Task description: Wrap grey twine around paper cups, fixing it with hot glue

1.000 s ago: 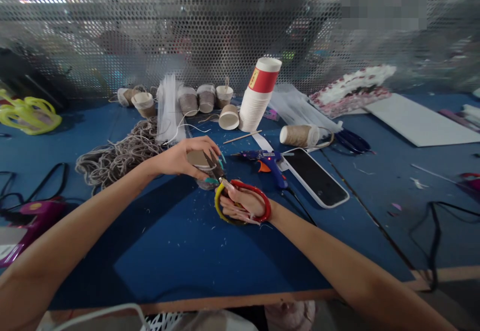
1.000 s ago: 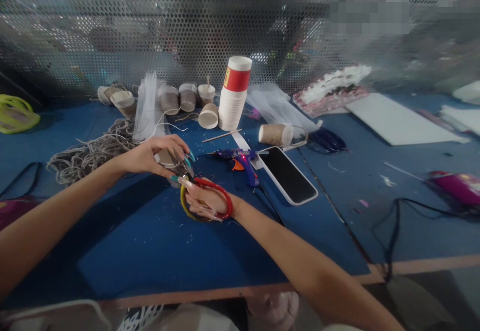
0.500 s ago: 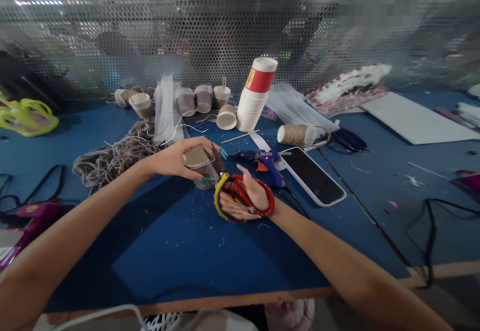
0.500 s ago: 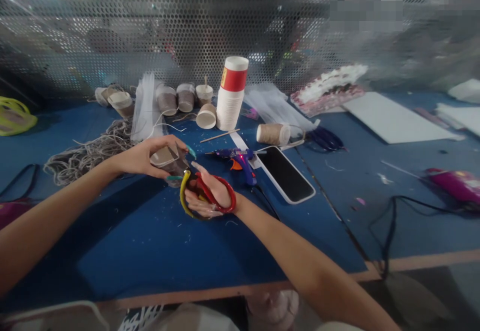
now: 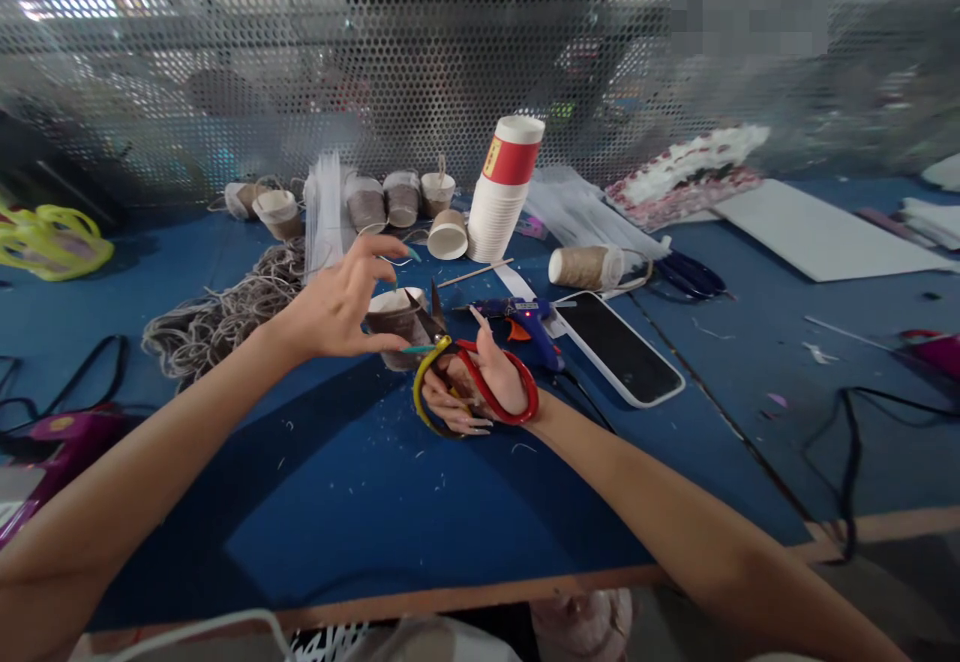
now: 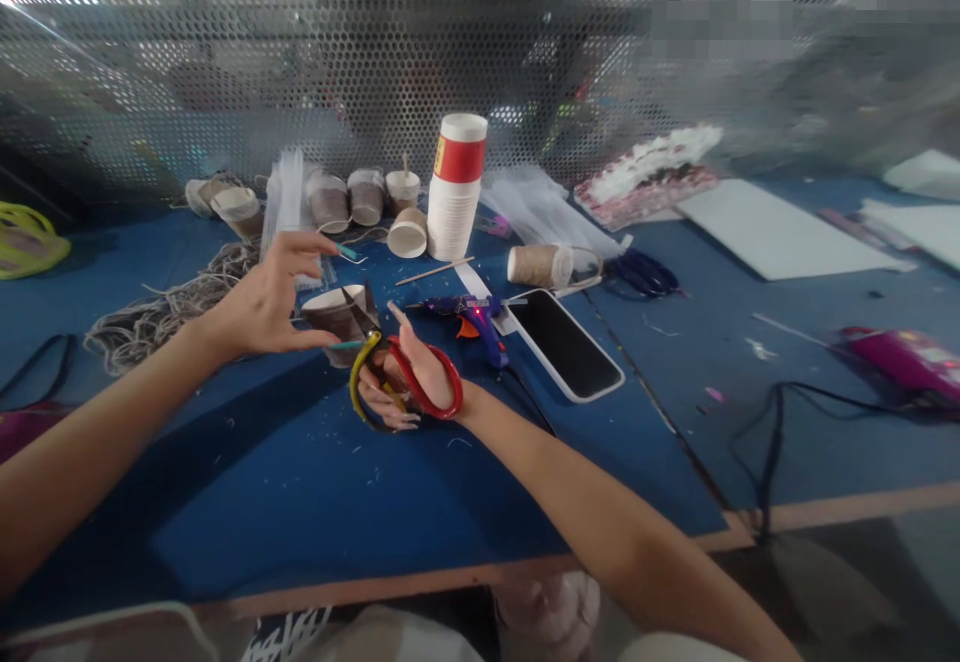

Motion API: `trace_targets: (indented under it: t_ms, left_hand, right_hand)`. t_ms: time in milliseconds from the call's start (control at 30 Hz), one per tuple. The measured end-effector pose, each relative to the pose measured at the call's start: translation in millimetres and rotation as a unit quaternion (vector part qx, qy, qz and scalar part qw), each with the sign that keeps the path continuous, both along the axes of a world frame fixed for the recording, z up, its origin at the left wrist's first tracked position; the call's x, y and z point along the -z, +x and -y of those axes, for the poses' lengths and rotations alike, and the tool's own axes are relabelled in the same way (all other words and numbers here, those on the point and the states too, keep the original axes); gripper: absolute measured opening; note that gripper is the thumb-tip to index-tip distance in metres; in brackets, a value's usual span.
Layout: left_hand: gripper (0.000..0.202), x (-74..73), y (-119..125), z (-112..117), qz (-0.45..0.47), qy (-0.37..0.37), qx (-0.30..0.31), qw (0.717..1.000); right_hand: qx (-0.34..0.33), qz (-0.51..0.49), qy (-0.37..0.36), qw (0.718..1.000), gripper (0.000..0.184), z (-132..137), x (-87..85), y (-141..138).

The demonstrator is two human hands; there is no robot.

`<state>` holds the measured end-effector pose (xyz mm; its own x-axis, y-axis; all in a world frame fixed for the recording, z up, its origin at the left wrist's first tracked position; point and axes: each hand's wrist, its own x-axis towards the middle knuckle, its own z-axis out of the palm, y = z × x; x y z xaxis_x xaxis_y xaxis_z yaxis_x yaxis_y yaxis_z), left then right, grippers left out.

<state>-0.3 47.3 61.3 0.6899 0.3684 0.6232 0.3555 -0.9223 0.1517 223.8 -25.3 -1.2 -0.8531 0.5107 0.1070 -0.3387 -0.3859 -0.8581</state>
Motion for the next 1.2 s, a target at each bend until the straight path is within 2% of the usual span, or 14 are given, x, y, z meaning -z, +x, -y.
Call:
trace_targets:
  t_ms: [100,200,333,433,533,667,800,967,1067,1200]
  left_hand:
    - [0.022,6.7,4,6,-0.063,0.135,-0.033,0.988]
    - [0.007,14.3,9,11,-0.027,0.210,-0.048,0.976]
    - [0.008,20.8,15,16,0.016,0.232,-0.111,0.966]
    - [0.013,23.7,17,16,0.049,0.220,-0.130,0.966]
    - [0.013,29.8,17,15,0.109,0.204,-0.124,0.965]
    - [0.009,40.8,19,13,0.169,0.238,-0.098,0.951]
    - [0.011,45.5,20,14,0.180,0.242,-0.105,0.948]
    - [0.009,48.4,18,15,0.187,0.245,-0.127,0.943]
    - [0.006,50.1,17,10,0.193,0.257,-0.120,0.939]
    - [0.007,48.8,19,5,0.223,0.296,-0.094,0.924]
  right_hand:
    - [0.001,-0.019,-0.013,1.000,0.075,-1,1.3,0]
    - [0.004,-0.025,-0.022,0.999,0.076,-2,3.2,0]
    - [0.007,-0.026,-0.033,0.999,0.077,-3,4.6,-1]
    - [0.004,-0.023,-0.039,0.999,0.077,-3,3.8,-1]
    - [0.012,-0.014,-0.043,0.999,0.075,-1,3.2,-2]
    - [0.017,-0.009,-0.032,0.999,0.075,1,3.9,-5]
    - [0.019,-0.007,-0.015,1.000,0.074,3,2.7,-6]
    - [0.032,0.009,0.018,0.999,0.077,1,-8.7,3]
    - [0.011,0.038,0.029,0.999,0.077,-1,-14.4,9]
    - [0.014,0.072,0.018,0.997,0.079,-2,-12.9,10]
